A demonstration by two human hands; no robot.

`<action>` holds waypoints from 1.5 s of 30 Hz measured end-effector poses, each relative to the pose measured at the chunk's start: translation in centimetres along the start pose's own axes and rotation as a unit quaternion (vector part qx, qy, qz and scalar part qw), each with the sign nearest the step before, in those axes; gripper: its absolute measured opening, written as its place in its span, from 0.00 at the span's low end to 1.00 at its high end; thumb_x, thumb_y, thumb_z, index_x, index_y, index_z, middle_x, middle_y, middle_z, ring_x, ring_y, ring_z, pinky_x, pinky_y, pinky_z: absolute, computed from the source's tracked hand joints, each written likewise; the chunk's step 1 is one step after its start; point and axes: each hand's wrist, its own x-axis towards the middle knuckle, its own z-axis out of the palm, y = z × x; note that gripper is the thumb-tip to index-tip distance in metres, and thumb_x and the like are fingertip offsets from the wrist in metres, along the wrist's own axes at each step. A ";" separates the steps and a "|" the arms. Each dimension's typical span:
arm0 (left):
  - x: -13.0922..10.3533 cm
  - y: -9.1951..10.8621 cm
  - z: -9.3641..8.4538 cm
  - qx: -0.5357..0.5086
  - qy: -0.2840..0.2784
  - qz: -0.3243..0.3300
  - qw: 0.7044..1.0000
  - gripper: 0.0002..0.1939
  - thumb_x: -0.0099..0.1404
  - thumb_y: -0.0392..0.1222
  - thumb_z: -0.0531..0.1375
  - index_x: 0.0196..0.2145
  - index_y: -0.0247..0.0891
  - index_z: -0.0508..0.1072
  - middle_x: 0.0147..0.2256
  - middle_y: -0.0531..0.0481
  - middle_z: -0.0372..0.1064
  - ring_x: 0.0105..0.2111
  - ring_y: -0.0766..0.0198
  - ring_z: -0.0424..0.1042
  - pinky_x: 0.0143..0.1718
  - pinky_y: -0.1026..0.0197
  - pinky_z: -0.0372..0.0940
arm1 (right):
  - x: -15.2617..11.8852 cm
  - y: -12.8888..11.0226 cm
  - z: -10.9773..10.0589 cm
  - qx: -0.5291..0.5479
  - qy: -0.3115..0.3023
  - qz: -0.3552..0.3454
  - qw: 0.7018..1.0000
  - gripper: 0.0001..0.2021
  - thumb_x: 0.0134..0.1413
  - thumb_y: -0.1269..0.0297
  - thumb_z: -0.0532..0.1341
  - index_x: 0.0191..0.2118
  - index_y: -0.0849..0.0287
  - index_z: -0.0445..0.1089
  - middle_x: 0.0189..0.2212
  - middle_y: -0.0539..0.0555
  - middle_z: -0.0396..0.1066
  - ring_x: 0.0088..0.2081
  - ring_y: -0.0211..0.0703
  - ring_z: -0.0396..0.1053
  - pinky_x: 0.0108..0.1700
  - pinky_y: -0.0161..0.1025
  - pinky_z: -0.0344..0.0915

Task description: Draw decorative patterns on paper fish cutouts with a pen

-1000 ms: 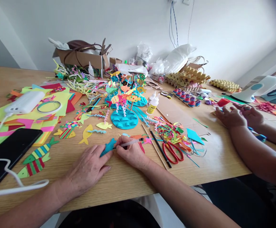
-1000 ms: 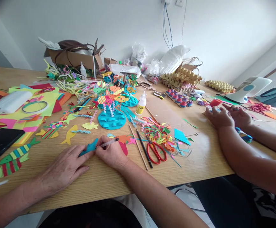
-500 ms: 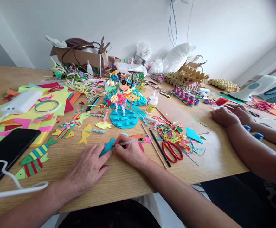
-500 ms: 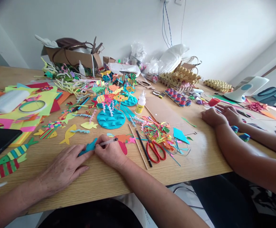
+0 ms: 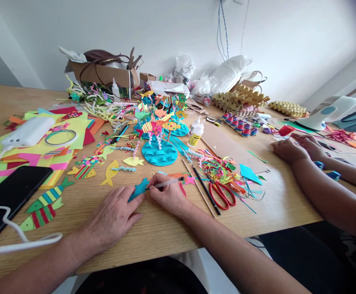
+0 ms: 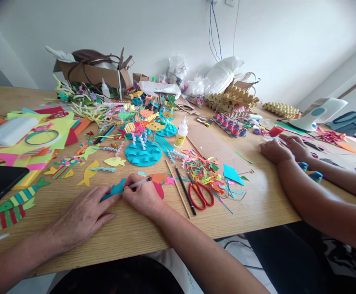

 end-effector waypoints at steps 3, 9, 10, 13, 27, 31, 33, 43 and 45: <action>0.0 0.0 0.1 -0.005 0.002 -0.004 1.000 0.20 0.60 0.36 0.59 0.51 0.38 0.68 0.43 0.41 0.63 0.41 0.51 0.64 0.41 0.48 0.65 | 0.0 -0.1 0.0 0.006 -0.005 0.005 1.000 0.06 0.43 0.75 0.55 0.23 0.57 0.61 0.20 0.46 0.62 0.23 0.34 0.59 0.25 0.30 0.56; 0.0 0.0 0.2 -0.014 -0.001 -0.021 1.000 0.18 0.61 0.38 0.58 0.50 0.41 0.69 0.44 0.43 0.64 0.42 0.53 0.64 0.43 0.49 0.64 | 0.0 0.0 -0.1 0.025 0.006 0.002 1.000 0.05 0.43 0.75 0.55 0.23 0.58 0.61 0.20 0.46 0.63 0.24 0.34 0.60 0.25 0.29 0.56; 0.0 0.0 0.1 -0.014 -0.004 -0.022 1.000 0.18 0.61 0.38 0.58 0.50 0.41 0.69 0.44 0.44 0.64 0.42 0.53 0.64 0.43 0.50 0.64 | 0.0 0.1 -0.1 0.029 0.009 -0.001 1.000 0.05 0.43 0.74 0.55 0.23 0.58 0.61 0.20 0.46 0.63 0.24 0.34 0.60 0.25 0.29 0.57; 0.1 0.0 0.1 -0.009 -0.009 -0.021 1.000 0.18 0.60 0.38 0.59 0.49 0.40 0.69 0.43 0.43 0.64 0.42 0.53 0.64 0.43 0.49 0.64 | 0.0 0.1 -0.1 0.024 0.017 -0.010 1.000 0.05 0.43 0.74 0.55 0.23 0.58 0.62 0.20 0.46 0.63 0.24 0.34 0.60 0.25 0.29 0.56; -0.2 -0.4 -0.1 -0.057 -0.005 -0.012 0.998 0.20 0.62 0.38 0.56 0.52 0.43 0.67 0.44 0.44 0.63 0.43 0.53 0.62 0.44 0.49 0.63 | -0.1 0.2 -0.2 0.057 -0.008 -0.003 0.998 0.05 0.41 0.75 0.55 0.24 0.58 0.61 0.20 0.45 0.62 0.23 0.34 0.59 0.25 0.30 0.55; -0.4 -0.4 0.1 -0.059 0.024 -0.002 0.998 0.20 0.62 0.38 0.57 0.53 0.44 0.67 0.44 0.45 0.63 0.43 0.54 0.62 0.44 0.50 0.63 | -0.2 0.0 -0.3 0.061 -0.016 0.000 0.998 0.06 0.41 0.76 0.54 0.24 0.58 0.61 0.19 0.45 0.61 0.23 0.34 0.58 0.25 0.30 0.55; -0.5 -0.5 0.2 -0.057 0.037 0.009 0.998 0.20 0.61 0.37 0.57 0.52 0.42 0.67 0.44 0.44 0.62 0.43 0.53 0.62 0.44 0.49 0.63 | -0.2 -0.2 -0.3 0.062 -0.018 0.003 0.998 0.06 0.41 0.76 0.54 0.24 0.58 0.61 0.19 0.45 0.61 0.23 0.34 0.58 0.25 0.30 0.55; -1.0 -0.8 1.0 -0.044 0.067 0.027 0.996 0.16 0.65 0.36 0.52 0.50 0.40 0.69 0.48 0.41 0.62 0.48 0.51 0.61 0.48 0.47 0.62 | -0.4 -0.2 -0.2 0.076 -0.030 0.009 0.997 0.05 0.39 0.76 0.54 0.23 0.59 0.62 0.20 0.46 0.62 0.23 0.34 0.58 0.25 0.30 0.54; -1.0 -0.8 1.0 -0.039 0.071 0.031 0.996 0.15 0.66 0.37 0.51 0.49 0.39 0.70 0.47 0.41 0.62 0.48 0.51 0.62 0.48 0.47 0.63 | -0.4 -0.3 -0.2 0.075 -0.033 0.013 0.997 0.05 0.39 0.76 0.53 0.23 0.59 0.62 0.20 0.46 0.62 0.23 0.33 0.58 0.24 0.30 0.54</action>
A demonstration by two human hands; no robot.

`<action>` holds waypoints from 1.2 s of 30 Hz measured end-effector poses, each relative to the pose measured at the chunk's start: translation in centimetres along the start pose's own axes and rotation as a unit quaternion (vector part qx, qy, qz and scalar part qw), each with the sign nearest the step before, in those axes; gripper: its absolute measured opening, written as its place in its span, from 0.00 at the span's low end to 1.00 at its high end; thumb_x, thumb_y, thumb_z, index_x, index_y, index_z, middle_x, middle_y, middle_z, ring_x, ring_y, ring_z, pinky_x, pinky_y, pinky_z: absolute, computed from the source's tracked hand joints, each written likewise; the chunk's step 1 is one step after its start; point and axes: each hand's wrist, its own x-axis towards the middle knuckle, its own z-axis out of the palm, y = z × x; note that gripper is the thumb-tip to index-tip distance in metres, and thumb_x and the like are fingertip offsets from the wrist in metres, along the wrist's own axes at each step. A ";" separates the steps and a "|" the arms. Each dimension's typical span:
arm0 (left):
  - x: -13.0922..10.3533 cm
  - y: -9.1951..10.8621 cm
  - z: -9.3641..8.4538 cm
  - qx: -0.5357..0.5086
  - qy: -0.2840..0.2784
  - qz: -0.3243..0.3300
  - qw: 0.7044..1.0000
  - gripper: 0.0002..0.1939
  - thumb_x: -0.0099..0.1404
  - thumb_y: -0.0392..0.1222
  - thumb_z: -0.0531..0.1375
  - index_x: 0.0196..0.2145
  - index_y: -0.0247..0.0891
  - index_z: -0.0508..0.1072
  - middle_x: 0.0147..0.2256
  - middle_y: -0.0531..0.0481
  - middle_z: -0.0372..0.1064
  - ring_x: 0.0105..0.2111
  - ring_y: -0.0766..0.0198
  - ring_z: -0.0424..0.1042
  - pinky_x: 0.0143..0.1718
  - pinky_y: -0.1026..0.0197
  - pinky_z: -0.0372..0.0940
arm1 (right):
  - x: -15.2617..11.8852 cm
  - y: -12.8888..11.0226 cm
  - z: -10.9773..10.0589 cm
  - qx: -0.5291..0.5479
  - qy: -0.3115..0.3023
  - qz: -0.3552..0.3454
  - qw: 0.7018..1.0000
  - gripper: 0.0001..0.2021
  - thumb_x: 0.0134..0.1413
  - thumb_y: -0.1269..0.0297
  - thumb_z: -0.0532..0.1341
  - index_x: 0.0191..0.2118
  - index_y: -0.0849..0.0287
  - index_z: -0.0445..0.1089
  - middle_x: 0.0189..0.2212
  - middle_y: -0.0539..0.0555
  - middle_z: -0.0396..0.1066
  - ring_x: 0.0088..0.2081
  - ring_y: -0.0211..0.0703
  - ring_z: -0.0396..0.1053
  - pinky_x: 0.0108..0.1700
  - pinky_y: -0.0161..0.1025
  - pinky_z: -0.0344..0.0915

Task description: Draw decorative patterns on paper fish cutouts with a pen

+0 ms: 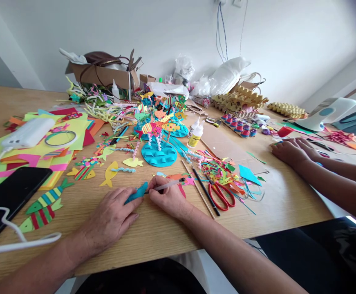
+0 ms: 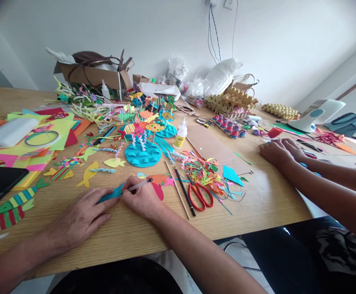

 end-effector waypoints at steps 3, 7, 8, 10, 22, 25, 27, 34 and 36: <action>0.1 0.0 -0.1 0.009 0.004 0.002 1.000 0.15 0.66 0.37 0.52 0.48 0.39 0.70 0.47 0.41 0.63 0.47 0.51 0.62 0.47 0.47 0.63 | 0.0 -0.1 0.0 0.001 -0.003 0.006 1.000 0.05 0.38 0.76 0.53 0.23 0.59 0.62 0.20 0.46 0.62 0.23 0.34 0.57 0.24 0.30 0.54; 0.2 0.0 -0.3 0.014 0.003 0.011 1.000 0.15 0.65 0.37 0.52 0.49 0.40 0.70 0.46 0.41 0.64 0.47 0.52 0.63 0.46 0.48 0.64 | 0.0 0.0 0.1 -0.001 -0.006 0.007 1.000 0.05 0.39 0.76 0.54 0.23 0.58 0.62 0.19 0.46 0.61 0.23 0.34 0.57 0.24 0.30 0.53; 0.2 0.0 -0.3 0.015 0.004 0.010 1.000 0.15 0.65 0.37 0.52 0.49 0.40 0.70 0.46 0.41 0.64 0.47 0.52 0.63 0.46 0.48 0.65 | 0.1 0.0 0.1 -0.001 -0.006 0.007 1.000 0.05 0.39 0.76 0.54 0.23 0.58 0.62 0.19 0.46 0.61 0.23 0.33 0.57 0.24 0.29 0.53; 0.2 0.0 -0.3 0.017 0.003 0.009 1.000 0.15 0.65 0.37 0.52 0.49 0.39 0.70 0.46 0.41 0.64 0.47 0.52 0.63 0.46 0.48 0.65 | 0.1 0.1 0.1 -0.002 -0.005 0.005 1.000 0.05 0.39 0.76 0.54 0.23 0.58 0.62 0.19 0.45 0.61 0.23 0.33 0.57 0.24 0.29 0.53; 0.4 0.1 -0.4 0.010 0.006 0.017 1.000 0.15 0.66 0.36 0.52 0.48 0.37 0.70 0.46 0.39 0.63 0.46 0.51 0.63 0.45 0.46 0.66 | 0.1 0.4 0.2 -0.016 -0.001 -0.010 1.000 0.05 0.42 0.76 0.54 0.24 0.59 0.62 0.20 0.45 0.62 0.23 0.32 0.58 0.24 0.28 0.54; 0.4 0.1 -0.5 0.012 0.005 0.017 1.000 0.15 0.65 0.36 0.52 0.48 0.37 0.71 0.45 0.39 0.63 0.46 0.50 0.63 0.44 0.46 0.66 | 0.2 0.4 0.3 -0.023 0.006 -0.017 1.000 0.05 0.43 0.76 0.54 0.24 0.59 0.63 0.19 0.45 0.62 0.22 0.32 0.58 0.24 0.29 0.53; 0.4 0.2 -0.5 0.014 0.003 0.017 1.000 0.15 0.65 0.36 0.52 0.48 0.37 0.71 0.45 0.40 0.63 0.46 0.51 0.63 0.44 0.46 0.66 | 0.2 0.4 0.3 -0.029 0.010 -0.019 0.999 0.05 0.43 0.75 0.54 0.24 0.59 0.63 0.19 0.45 0.62 0.22 0.33 0.58 0.24 0.29 0.54; 0.4 0.2 -0.5 0.023 -0.008 0.003 1.000 0.15 0.64 0.36 0.53 0.48 0.39 0.71 0.46 0.42 0.64 0.47 0.52 0.63 0.46 0.48 0.65 | 0.3 0.5 0.2 -0.034 0.017 -0.034 0.999 0.05 0.42 0.75 0.54 0.23 0.58 0.62 0.19 0.45 0.61 0.22 0.33 0.58 0.24 0.29 0.54; 0.3 0.1 -0.5 0.025 -0.010 0.001 1.000 0.15 0.64 0.37 0.53 0.48 0.40 0.71 0.46 0.42 0.64 0.47 0.52 0.64 0.46 0.49 0.65 | 0.3 0.6 0.2 -0.040 0.015 -0.036 0.998 0.05 0.42 0.76 0.54 0.23 0.58 0.62 0.19 0.45 0.62 0.22 0.33 0.58 0.24 0.29 0.54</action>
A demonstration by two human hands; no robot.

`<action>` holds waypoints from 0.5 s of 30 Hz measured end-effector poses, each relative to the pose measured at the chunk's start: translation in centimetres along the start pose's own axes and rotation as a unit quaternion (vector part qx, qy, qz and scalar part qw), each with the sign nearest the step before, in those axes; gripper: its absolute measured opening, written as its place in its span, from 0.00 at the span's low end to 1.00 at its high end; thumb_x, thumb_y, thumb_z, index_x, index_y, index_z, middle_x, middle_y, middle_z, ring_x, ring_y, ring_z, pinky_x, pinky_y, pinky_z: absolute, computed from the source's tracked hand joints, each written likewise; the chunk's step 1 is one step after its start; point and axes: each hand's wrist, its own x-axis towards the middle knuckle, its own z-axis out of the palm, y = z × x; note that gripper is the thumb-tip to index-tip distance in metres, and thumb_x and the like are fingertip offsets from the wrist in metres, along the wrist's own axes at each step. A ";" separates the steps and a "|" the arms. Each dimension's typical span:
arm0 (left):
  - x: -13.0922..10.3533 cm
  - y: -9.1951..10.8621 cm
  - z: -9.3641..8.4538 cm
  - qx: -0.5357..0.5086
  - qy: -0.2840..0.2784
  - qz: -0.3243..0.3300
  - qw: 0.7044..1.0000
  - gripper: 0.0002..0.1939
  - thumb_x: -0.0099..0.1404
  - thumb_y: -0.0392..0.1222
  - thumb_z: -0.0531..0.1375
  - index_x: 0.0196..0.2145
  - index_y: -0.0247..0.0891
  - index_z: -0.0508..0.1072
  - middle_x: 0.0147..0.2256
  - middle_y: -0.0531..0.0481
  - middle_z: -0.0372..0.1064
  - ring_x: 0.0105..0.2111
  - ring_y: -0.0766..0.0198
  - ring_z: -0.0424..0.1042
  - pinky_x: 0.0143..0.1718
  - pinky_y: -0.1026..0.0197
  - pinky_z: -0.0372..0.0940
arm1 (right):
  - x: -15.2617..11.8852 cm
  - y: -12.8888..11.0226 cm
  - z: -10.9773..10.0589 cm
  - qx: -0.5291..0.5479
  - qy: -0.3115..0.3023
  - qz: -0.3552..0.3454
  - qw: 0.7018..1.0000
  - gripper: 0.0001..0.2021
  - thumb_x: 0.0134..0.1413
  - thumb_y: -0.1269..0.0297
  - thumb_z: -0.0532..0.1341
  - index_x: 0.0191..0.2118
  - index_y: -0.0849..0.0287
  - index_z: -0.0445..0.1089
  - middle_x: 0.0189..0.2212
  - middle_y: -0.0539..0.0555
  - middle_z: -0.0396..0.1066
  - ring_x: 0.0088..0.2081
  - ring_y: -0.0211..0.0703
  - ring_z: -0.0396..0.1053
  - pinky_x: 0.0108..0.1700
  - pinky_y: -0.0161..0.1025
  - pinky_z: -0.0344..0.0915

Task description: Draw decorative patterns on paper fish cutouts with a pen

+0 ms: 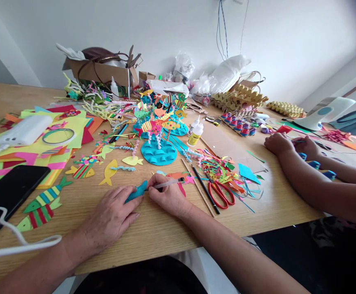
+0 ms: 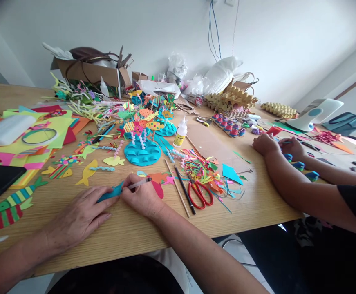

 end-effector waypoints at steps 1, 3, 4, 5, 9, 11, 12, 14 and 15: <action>0.0 0.0 0.0 0.001 0.000 0.000 1.000 0.15 0.64 0.37 0.53 0.48 0.40 0.70 0.46 0.42 0.64 0.47 0.53 0.64 0.46 0.49 0.65 | 0.0 0.0 0.0 -0.003 -0.001 0.000 1.000 0.05 0.42 0.76 0.54 0.23 0.58 0.62 0.19 0.45 0.62 0.22 0.33 0.58 0.24 0.29 0.54; 0.0 0.0 0.0 0.002 0.002 0.000 1.000 0.15 0.64 0.37 0.54 0.48 0.40 0.70 0.46 0.42 0.64 0.47 0.52 0.64 0.46 0.48 0.65 | 0.0 0.1 -0.1 -0.005 -0.004 0.002 1.000 0.05 0.42 0.76 0.54 0.23 0.58 0.62 0.19 0.45 0.61 0.22 0.32 0.58 0.24 0.29 0.53; 0.0 0.0 0.1 0.001 0.003 0.000 1.000 0.15 0.64 0.36 0.53 0.48 0.40 0.70 0.46 0.42 0.64 0.47 0.52 0.64 0.46 0.48 0.65 | 0.0 0.1 -0.1 -0.004 -0.004 0.003 1.000 0.05 0.42 0.76 0.54 0.23 0.59 0.62 0.19 0.45 0.61 0.22 0.33 0.58 0.24 0.29 0.53; -0.1 0.0 0.1 0.000 0.004 0.001 1.000 0.15 0.64 0.36 0.53 0.48 0.39 0.70 0.46 0.42 0.64 0.47 0.52 0.63 0.46 0.47 0.65 | 0.0 0.1 -0.1 -0.002 -0.002 0.005 1.000 0.05 0.42 0.76 0.54 0.24 0.59 0.62 0.19 0.45 0.62 0.23 0.33 0.58 0.24 0.29 0.54; -0.1 0.0 0.2 -0.005 0.008 0.002 1.000 0.14 0.64 0.36 0.53 0.47 0.39 0.71 0.47 0.41 0.64 0.48 0.51 0.63 0.46 0.47 0.65 | 0.0 0.0 -0.2 0.014 0.015 0.014 1.000 0.05 0.43 0.76 0.54 0.24 0.59 0.62 0.20 0.46 0.62 0.24 0.33 0.59 0.25 0.29 0.55; -0.2 0.0 0.2 -0.003 0.007 0.004 1.000 0.14 0.64 0.36 0.53 0.47 0.39 0.70 0.47 0.41 0.64 0.48 0.51 0.63 0.46 0.47 0.65 | -0.1 0.0 -0.2 0.014 0.015 0.014 1.000 0.05 0.43 0.75 0.54 0.24 0.59 0.62 0.20 0.46 0.62 0.24 0.33 0.59 0.25 0.29 0.55; -0.2 0.0 0.2 -0.002 0.005 0.005 1.000 0.14 0.64 0.36 0.53 0.48 0.39 0.70 0.47 0.41 0.63 0.48 0.51 0.63 0.46 0.47 0.65 | -0.1 0.0 -0.1 0.011 0.013 0.012 1.000 0.05 0.43 0.75 0.54 0.24 0.59 0.62 0.20 0.46 0.62 0.23 0.33 0.58 0.25 0.29 0.55; -0.2 0.0 0.1 0.000 0.003 0.004 1.000 0.15 0.64 0.36 0.54 0.48 0.39 0.70 0.47 0.42 0.63 0.47 0.52 0.63 0.46 0.48 0.65 | -0.1 0.1 -0.1 0.008 0.010 0.007 1.000 0.05 0.43 0.75 0.54 0.25 0.59 0.62 0.20 0.46 0.62 0.23 0.33 0.58 0.25 0.30 0.54; -0.1 0.0 0.1 0.000 0.003 0.003 1.000 0.15 0.64 0.36 0.54 0.48 0.39 0.70 0.47 0.42 0.63 0.47 0.52 0.63 0.46 0.47 0.65 | -0.1 0.1 -0.1 0.009 0.009 0.005 1.000 0.05 0.43 0.75 0.54 0.25 0.58 0.62 0.20 0.46 0.62 0.23 0.33 0.58 0.24 0.30 0.54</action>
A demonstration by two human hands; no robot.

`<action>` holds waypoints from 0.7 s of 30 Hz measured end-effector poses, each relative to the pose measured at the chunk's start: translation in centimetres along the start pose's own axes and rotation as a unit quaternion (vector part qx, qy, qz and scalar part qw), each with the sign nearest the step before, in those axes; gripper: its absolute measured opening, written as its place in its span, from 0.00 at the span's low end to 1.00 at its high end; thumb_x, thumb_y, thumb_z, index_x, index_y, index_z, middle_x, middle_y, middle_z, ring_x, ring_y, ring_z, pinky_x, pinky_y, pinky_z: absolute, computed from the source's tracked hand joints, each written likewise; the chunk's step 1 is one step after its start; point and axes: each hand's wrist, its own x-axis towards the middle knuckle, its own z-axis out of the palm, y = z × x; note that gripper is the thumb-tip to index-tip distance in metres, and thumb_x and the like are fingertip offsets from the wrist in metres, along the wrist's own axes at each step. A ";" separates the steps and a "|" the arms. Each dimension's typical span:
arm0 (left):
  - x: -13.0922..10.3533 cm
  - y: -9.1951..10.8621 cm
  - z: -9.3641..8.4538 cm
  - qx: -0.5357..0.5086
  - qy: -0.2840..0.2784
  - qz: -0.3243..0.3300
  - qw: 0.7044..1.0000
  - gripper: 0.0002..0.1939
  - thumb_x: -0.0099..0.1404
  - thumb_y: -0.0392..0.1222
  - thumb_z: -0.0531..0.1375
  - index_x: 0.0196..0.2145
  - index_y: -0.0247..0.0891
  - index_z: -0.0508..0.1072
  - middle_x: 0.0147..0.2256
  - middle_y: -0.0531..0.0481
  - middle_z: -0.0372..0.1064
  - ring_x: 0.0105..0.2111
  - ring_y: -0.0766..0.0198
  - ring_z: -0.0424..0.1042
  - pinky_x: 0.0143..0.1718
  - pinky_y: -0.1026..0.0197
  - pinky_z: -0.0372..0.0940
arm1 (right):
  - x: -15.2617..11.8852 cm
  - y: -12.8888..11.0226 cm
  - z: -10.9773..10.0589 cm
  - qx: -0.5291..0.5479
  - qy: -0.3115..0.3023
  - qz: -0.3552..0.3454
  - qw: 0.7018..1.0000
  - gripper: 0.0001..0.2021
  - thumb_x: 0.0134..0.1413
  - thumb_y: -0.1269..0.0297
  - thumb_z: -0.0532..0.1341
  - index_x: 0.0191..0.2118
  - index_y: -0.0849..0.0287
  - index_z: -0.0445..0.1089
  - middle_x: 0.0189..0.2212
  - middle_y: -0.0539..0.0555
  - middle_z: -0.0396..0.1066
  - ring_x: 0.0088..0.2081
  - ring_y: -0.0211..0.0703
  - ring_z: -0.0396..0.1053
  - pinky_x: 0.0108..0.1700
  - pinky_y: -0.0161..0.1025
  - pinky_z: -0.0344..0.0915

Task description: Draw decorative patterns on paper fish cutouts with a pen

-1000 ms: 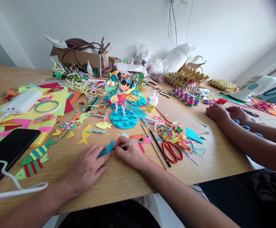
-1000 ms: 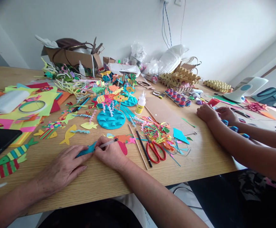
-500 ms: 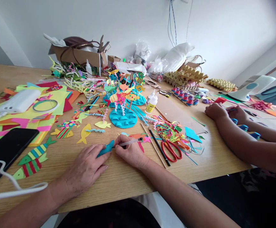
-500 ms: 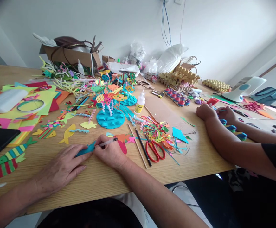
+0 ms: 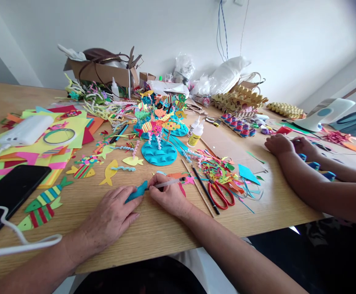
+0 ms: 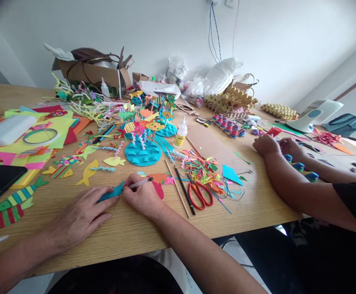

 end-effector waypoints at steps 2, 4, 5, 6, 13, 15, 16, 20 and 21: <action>0.0 0.0 0.0 -0.001 -0.002 -0.002 1.000 0.15 0.64 0.36 0.54 0.48 0.40 0.70 0.46 0.42 0.63 0.47 0.52 0.63 0.46 0.47 0.65 | 0.0 0.0 0.0 0.002 -0.003 0.002 1.000 0.05 0.43 0.75 0.54 0.25 0.58 0.62 0.19 0.46 0.61 0.23 0.34 0.57 0.24 0.30 0.54; 0.0 0.0 0.0 -0.002 -0.002 -0.002 1.000 0.15 0.64 0.36 0.54 0.48 0.39 0.70 0.46 0.42 0.63 0.47 0.52 0.63 0.47 0.47 0.65 | 0.0 0.0 0.0 0.002 -0.004 0.006 1.000 0.05 0.43 0.75 0.54 0.25 0.58 0.62 0.19 0.46 0.60 0.22 0.33 0.57 0.23 0.30 0.53; 0.0 0.0 0.0 -0.002 -0.002 -0.001 1.000 0.14 0.64 0.36 0.54 0.48 0.39 0.70 0.46 0.42 0.63 0.47 0.52 0.63 0.47 0.47 0.65 | 0.0 -0.1 0.0 0.001 -0.005 0.007 1.000 0.05 0.43 0.75 0.54 0.25 0.58 0.62 0.19 0.46 0.60 0.22 0.33 0.57 0.23 0.30 0.53; 0.1 0.0 0.0 -0.002 -0.001 0.000 1.000 0.14 0.64 0.36 0.54 0.48 0.39 0.70 0.46 0.42 0.63 0.47 0.52 0.63 0.46 0.47 0.65 | -0.1 -0.1 0.0 -0.001 -0.006 0.008 1.000 0.05 0.43 0.75 0.54 0.25 0.58 0.62 0.19 0.46 0.60 0.22 0.33 0.57 0.23 0.30 0.53; 0.1 0.0 0.0 -0.006 -0.001 0.001 1.000 0.15 0.63 0.36 0.55 0.48 0.39 0.70 0.46 0.41 0.64 0.47 0.51 0.64 0.46 0.48 0.65 | 0.0 -0.2 0.1 -0.020 0.000 0.000 1.000 0.06 0.43 0.77 0.54 0.24 0.58 0.62 0.20 0.45 0.62 0.22 0.32 0.58 0.24 0.29 0.54; 0.0 0.0 0.0 -0.011 0.003 -0.005 1.000 0.15 0.63 0.36 0.55 0.48 0.39 0.70 0.47 0.41 0.65 0.47 0.51 0.64 0.47 0.47 0.65 | 0.0 -0.2 0.1 -0.022 0.002 -0.002 1.000 0.06 0.43 0.77 0.54 0.25 0.58 0.62 0.20 0.45 0.62 0.22 0.32 0.58 0.24 0.29 0.54; 0.0 0.0 0.1 -0.013 0.004 -0.008 1.000 0.15 0.63 0.36 0.55 0.48 0.40 0.70 0.47 0.42 0.65 0.47 0.51 0.64 0.47 0.47 0.64 | 0.0 -0.2 0.1 -0.023 0.003 -0.002 1.000 0.06 0.44 0.76 0.54 0.25 0.58 0.62 0.19 0.45 0.62 0.22 0.32 0.58 0.24 0.29 0.54; 0.0 0.0 0.1 -0.009 0.001 -0.004 1.000 0.15 0.63 0.36 0.55 0.49 0.41 0.70 0.47 0.44 0.65 0.47 0.53 0.64 0.48 0.49 0.64 | 0.1 -0.1 0.2 -0.028 0.006 0.000 1.000 0.05 0.44 0.75 0.54 0.25 0.58 0.62 0.19 0.45 0.62 0.22 0.32 0.58 0.23 0.29 0.54; 0.0 0.0 0.1 -0.007 0.001 -0.002 1.000 0.15 0.63 0.36 0.55 0.48 0.41 0.70 0.47 0.44 0.65 0.47 0.53 0.64 0.47 0.49 0.64 | 0.1 0.0 0.2 -0.028 0.006 0.000 1.000 0.05 0.44 0.75 0.54 0.25 0.58 0.62 0.19 0.45 0.61 0.22 0.32 0.58 0.23 0.29 0.54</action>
